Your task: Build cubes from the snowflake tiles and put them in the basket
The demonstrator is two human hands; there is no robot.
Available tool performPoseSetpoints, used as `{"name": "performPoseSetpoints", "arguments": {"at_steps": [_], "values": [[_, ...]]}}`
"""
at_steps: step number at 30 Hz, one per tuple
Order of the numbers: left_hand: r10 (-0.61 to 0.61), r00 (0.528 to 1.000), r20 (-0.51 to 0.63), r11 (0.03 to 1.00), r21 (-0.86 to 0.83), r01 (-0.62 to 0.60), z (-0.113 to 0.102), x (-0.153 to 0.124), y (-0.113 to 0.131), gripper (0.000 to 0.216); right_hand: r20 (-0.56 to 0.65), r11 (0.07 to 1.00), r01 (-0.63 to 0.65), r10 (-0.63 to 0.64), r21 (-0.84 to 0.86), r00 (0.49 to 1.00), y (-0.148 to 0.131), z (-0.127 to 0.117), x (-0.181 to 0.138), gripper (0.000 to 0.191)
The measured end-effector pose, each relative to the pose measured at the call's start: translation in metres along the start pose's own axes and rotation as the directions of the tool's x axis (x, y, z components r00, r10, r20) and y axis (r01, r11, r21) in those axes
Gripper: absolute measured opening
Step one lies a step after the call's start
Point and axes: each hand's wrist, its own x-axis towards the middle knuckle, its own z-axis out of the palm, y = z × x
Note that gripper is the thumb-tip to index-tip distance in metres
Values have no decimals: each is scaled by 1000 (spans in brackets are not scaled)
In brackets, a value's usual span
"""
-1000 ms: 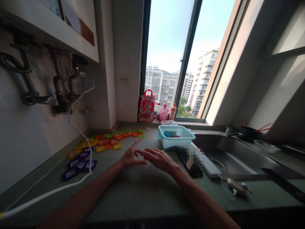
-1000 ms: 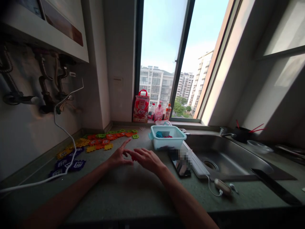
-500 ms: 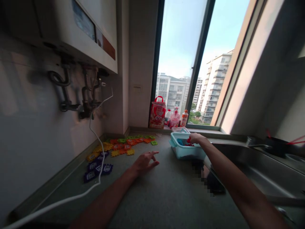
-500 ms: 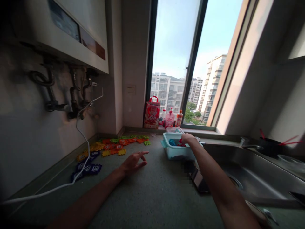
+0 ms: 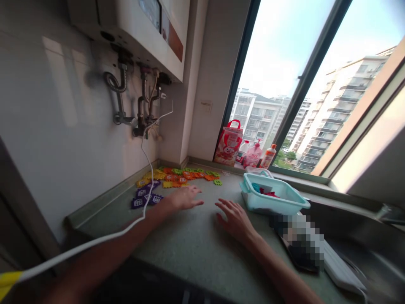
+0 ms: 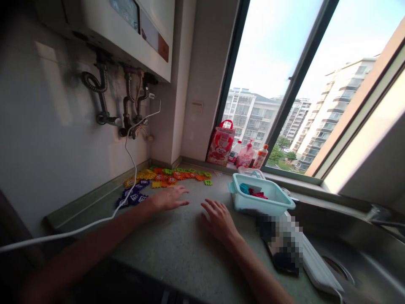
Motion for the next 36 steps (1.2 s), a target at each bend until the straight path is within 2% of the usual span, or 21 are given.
{"name": "performPoseSetpoints", "arguments": {"at_steps": [1, 3, 4, 6, 8, 11, 14, 17, 20, 22, 25, 29, 31, 33, 36], "values": [[-23, 1000, -18, 1000, 21, 23, -6, -11, -15, 63, 27, 999, 39, -40, 27, 999, -2, 7, -3, 35], [-91, 987, -135, 994, 54, 99, -18, -39, -49, 64, 65, 994, 85, -90, 74, 994, -1, 14, -7, 35], [-125, 970, -210, 987, 77, 144, -23, -56, -66, 63, 74, 991, 92, -99, 93, 992, 1, 15, -8, 34], [-209, 936, -283, 961, 118, 250, -31, -89, -99, 67, 78, 989, 83, -93, 121, 993, 4, 16, -8, 33], [-245, 928, -279, 940, 165, 298, -39, -116, -121, 71, 78, 986, 79, -91, 145, 993, 7, 19, -8, 34], [-235, 953, -189, 937, 216, 274, -50, -131, -130, 73, 81, 979, 91, -107, 181, 991, 8, 26, -9, 35], [-226, 966, -126, 946, 209, 249, -53, -122, -122, 74, 66, 972, 95, -111, 213, 992, 10, 31, -11, 34], [-248, 966, -65, 945, 201, 257, -46, -112, -107, 71, 62, 969, 109, -126, 221, 990, 9, 30, -13, 34], [-233, 969, -82, 950, 195, 245, -34, -119, -85, 68, 65, 970, 125, -141, 208, 988, 7, 26, -14, 35], [-186, 978, -99, 965, 170, 200, -24, -127, -66, 64, 68, 972, 125, -140, 199, 988, 5, 24, -14, 34], [-87, 994, -66, 989, 112, 94, -10, -131, -34, 59, 82, 973, 109, -128, 202, 988, 1, 23, -12, 36], [94, 995, -15, 996, -6, -94, 8, -103, 2, 55, 94, 969, 54, -78, 240, 993, 0, 18, -8, 43], [221, 975, -5, 972, -85, -220, 19, -76, 13, 55, 95, 961, 23, -51, 275, 994, 4, 15, -6, 57], [374, 927, 11, 912, -187, -366, 28, -46, 21, 56, 88, 951, -1, -28, 309, 996, 13, 12, -5, 68], [535, 844, 17, 807, -305, -506, 40, -9, 28, 56, 80, 936, -37, 9, 351, 997, 29, 10, -6, 61]]}}
